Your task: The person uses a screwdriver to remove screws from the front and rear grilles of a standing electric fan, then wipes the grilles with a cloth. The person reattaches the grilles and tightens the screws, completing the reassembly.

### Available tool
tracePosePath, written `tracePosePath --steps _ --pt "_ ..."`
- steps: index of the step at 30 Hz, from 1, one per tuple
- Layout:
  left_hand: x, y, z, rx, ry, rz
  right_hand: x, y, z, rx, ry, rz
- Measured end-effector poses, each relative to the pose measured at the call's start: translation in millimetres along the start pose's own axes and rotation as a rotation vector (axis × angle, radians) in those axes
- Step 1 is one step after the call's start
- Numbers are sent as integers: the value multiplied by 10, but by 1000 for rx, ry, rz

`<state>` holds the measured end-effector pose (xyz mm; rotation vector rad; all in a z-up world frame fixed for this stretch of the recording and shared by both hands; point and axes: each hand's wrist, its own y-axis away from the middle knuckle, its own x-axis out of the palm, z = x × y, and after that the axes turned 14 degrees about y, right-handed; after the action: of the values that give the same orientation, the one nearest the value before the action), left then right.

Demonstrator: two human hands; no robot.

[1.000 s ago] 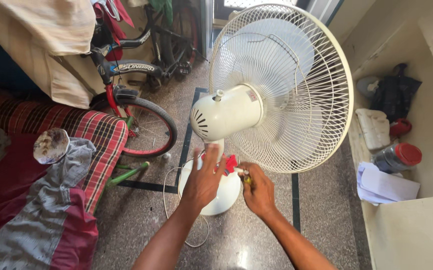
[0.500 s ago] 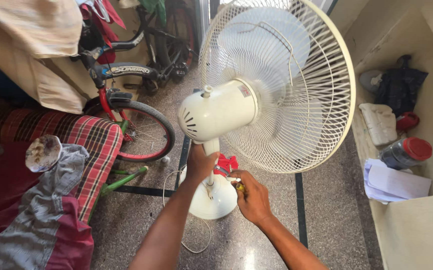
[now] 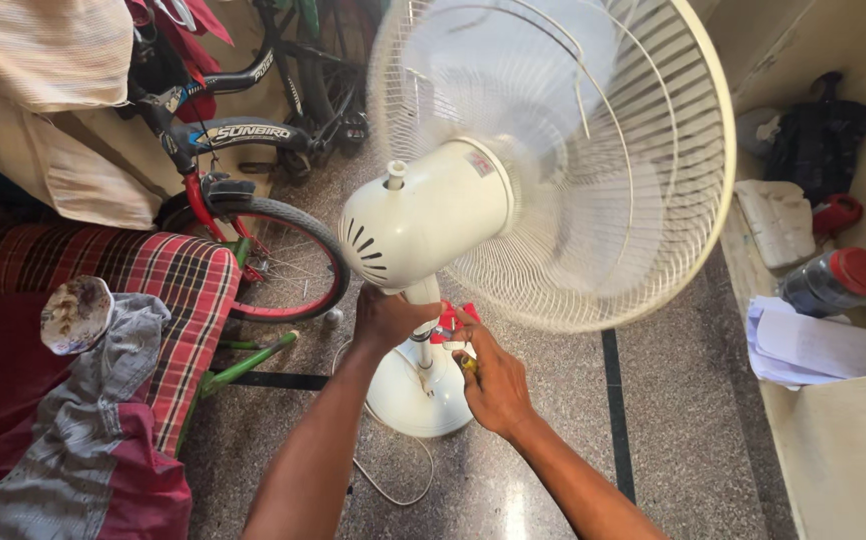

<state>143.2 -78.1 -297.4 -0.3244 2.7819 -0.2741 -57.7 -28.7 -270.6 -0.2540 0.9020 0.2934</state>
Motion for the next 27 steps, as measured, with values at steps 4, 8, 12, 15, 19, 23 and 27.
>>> tracePosePath --steps 4,8,12,15,19,23,27 --pt "180 104 2 87 -142 -244 52 -65 19 12 -33 7" --pt "400 113 -64 20 -191 -546 93 -209 -17 -18 -86 -15" --pt "394 105 -209 -159 -177 -518 57 -350 -35 22 -99 21" --pt "397 -22 -346 -215 -212 -502 -77 -419 -31 39 -59 64" --pt "406 31 -314 -67 -195 -484 -130 -513 -112 100 -78 170" --pt "448 -21 -81 -54 -183 -358 -9 -538 -366 135 -100 211" --pt "338 24 90 -63 -92 -232 167 -532 -568 30 -107 175"
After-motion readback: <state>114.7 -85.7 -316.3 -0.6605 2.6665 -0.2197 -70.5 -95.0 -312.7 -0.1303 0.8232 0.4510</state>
